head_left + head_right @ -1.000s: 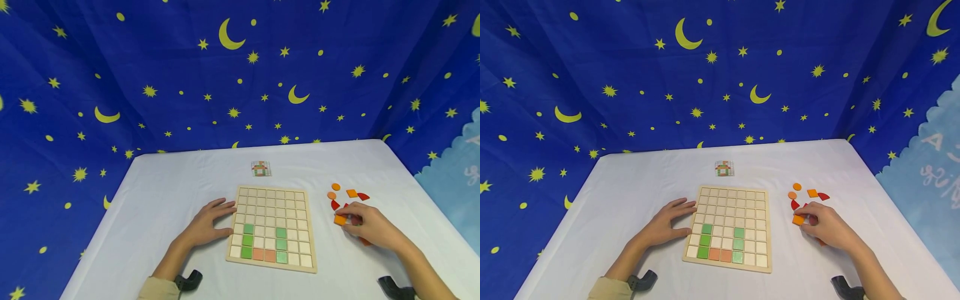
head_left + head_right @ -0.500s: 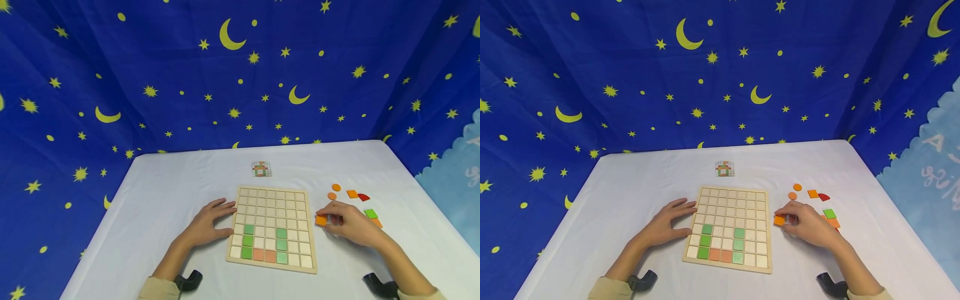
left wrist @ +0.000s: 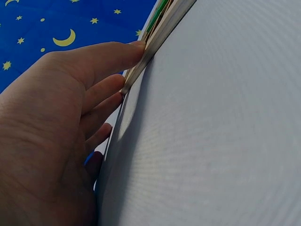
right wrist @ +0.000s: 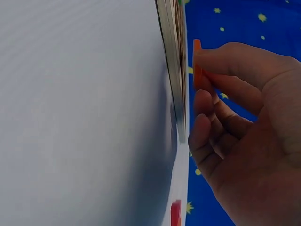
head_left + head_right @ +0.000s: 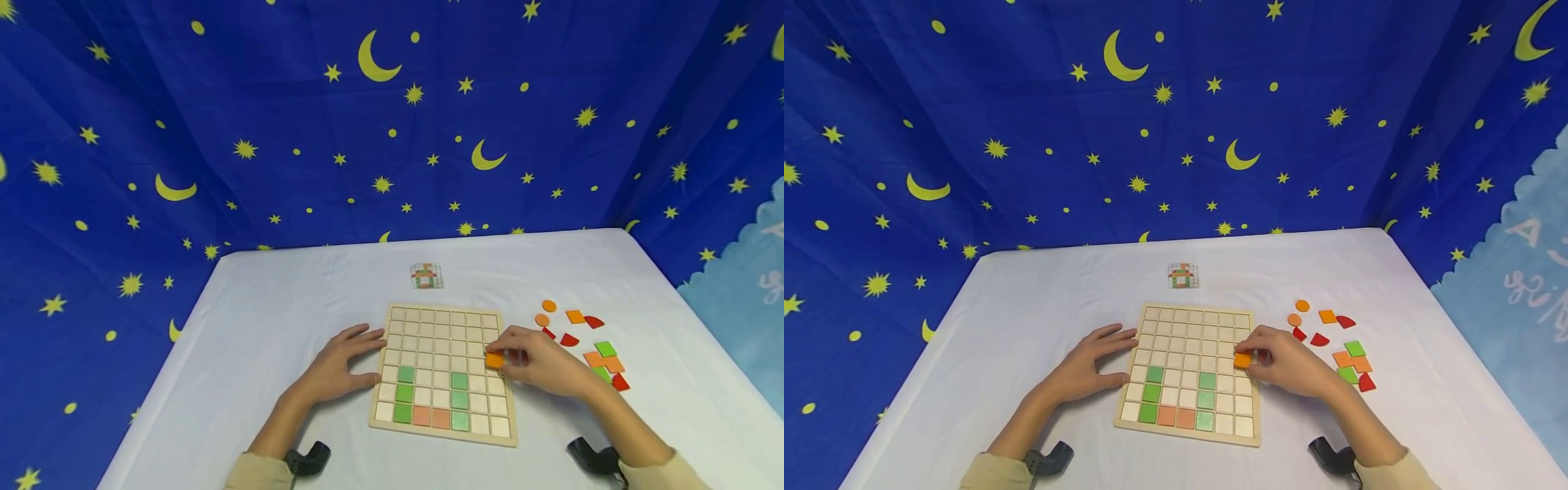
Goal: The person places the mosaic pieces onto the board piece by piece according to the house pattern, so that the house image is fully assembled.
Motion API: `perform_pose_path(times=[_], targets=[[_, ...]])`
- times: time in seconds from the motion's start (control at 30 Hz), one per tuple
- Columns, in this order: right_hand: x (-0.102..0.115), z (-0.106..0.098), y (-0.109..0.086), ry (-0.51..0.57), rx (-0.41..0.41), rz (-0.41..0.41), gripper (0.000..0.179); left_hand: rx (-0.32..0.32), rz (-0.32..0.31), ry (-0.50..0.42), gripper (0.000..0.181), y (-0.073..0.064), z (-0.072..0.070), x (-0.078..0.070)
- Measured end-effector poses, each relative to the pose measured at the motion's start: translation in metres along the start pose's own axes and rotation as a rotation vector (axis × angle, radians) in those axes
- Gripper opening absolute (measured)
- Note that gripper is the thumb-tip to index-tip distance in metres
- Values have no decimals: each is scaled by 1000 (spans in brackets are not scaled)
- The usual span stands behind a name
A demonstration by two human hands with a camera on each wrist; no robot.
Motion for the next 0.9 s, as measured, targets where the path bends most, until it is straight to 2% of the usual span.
perform_pose_path(times=[0.27,0.47,0.9], targets=[[6,7,10,27,29,-65,32,9,-9,-13,61,0,-1,-2],[11,12,17,46,54,-79,31,8,-11,-1,61,0,-1,-2],[20,22,29,17,76,-158,29,3,-4,10,62,0,0,0]])
Point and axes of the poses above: each hand's wrist, its own y-axis towards the middle knuckle, its own z-axis out of the palm, x = y × z, the point moved 1 cm from there along y, towards the middle knuckle, and after that the axes turned 1 degree about -y, right-handed, at the moved point
